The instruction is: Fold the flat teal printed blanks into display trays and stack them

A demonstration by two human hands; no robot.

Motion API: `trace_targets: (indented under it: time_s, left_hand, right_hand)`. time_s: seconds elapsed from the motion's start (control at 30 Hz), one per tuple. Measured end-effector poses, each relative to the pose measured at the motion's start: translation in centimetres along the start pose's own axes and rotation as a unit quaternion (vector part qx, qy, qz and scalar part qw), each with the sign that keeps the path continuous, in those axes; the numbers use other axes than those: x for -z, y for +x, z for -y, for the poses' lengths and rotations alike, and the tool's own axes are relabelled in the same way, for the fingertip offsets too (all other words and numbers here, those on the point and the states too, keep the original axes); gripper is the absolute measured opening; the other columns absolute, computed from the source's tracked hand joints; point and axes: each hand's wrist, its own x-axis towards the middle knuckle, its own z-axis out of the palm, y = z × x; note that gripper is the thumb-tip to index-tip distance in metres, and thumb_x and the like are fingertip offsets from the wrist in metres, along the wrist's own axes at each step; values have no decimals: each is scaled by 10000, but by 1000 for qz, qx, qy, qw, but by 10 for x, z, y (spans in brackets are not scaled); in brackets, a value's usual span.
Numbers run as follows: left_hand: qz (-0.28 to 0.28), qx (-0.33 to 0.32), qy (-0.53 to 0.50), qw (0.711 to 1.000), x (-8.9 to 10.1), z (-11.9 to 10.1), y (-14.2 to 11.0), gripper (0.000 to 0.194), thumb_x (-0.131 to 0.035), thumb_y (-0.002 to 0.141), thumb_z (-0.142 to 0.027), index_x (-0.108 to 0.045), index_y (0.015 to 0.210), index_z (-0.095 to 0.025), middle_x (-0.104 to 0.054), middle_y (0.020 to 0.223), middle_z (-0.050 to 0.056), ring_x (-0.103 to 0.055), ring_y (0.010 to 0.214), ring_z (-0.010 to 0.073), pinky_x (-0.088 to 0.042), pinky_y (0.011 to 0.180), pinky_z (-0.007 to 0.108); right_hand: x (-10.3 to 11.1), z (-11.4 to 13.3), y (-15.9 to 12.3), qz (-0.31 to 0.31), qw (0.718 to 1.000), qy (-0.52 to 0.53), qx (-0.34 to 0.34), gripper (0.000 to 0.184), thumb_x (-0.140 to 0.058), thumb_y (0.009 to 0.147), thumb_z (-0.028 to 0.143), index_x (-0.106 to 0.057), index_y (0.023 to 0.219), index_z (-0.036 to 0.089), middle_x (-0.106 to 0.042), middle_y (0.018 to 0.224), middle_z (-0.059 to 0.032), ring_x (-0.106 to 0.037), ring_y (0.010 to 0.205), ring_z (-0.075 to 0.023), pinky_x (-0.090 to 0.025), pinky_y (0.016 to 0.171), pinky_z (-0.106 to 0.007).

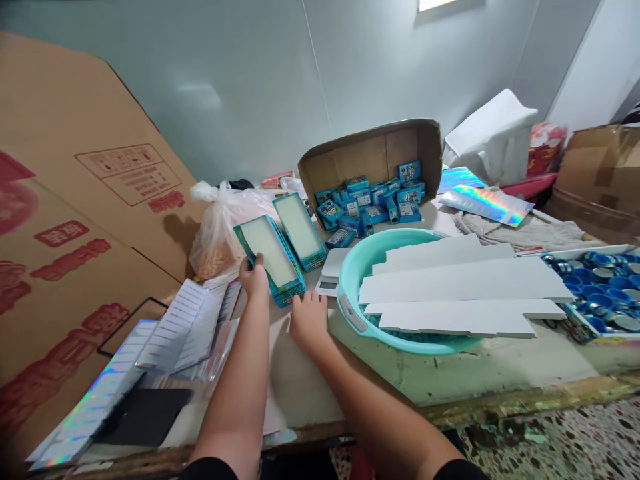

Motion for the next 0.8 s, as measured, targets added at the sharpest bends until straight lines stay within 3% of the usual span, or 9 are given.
trace_targets:
  time_s: [0.13,0.27,0.43,0.53,0.63,0.7,0.8]
  left_hand:
    - [73,50,14,996,12,21,-22,461,-665,862,-320,-587,1303,-213,-686,1339,122,-672,1197,236,-518,1017,348]
    - [145,127,55,980,31,41,-45,381,-739,819,-341,-666,1156,-178,-755,1154,180,-714,1093,339,-525,955,449]
    - [174,140,77,972,43,44,-56,286,-666,892,-417,-698,1067,-193,-754,1147,198,-680,1162,379,-480,959,441]
    - [163,138,75,974,43,42,-56,305,-596,936,-434,-696,1081,-185,-730,1208,222,-640,1231,383,-455,982,437]
    - [181,137,45,973,49,44,-50,292,-671,883,-419,-712,1059,-190,-752,1164,196,-655,1202,360,-470,960,409]
    - [206,138,11,969,59,47,-40,282,-732,822,-387,-731,1024,-190,-778,1081,159,-695,1107,336,-500,910,395]
    - [200,135,-36,970,78,54,-10,288,-652,870,-367,-732,1060,-166,-780,1054,146,-718,1009,295,-524,864,406]
  right_hand:
    - [-2,-14,6,-6,1000,-16,-11,215,-519,960,184,-635,1140,168,-657,1188,-150,-573,1148,-288,-361,985,-461]
    - [-8,-26,6,-10,999,-35,0,255,-492,980,190,-645,1183,196,-650,1241,-116,-550,1191,-258,-303,1050,-466]
    - [-20,-31,-1,-10,998,-54,17,314,-544,954,212,-650,1250,218,-615,1364,-113,-497,1275,-270,-268,1067,-460]
    - [-27,-32,-5,-22,997,-65,25,318,-552,938,199,-665,1234,220,-607,1394,-115,-475,1299,-277,-254,1075,-457]
    - [-32,-34,-7,-37,996,-75,34,294,-551,938,196,-682,1199,227,-621,1386,-103,-475,1290,-269,-235,1085,-453]
    - [-35,-34,-8,-41,995,-80,38,270,-551,946,204,-690,1177,230,-630,1373,-95,-473,1289,-269,-227,1091,-453]
    - [-38,-32,-10,-50,995,-81,42,231,-554,963,226,-696,1145,231,-650,1334,-82,-464,1293,-277,-215,1101,-461]
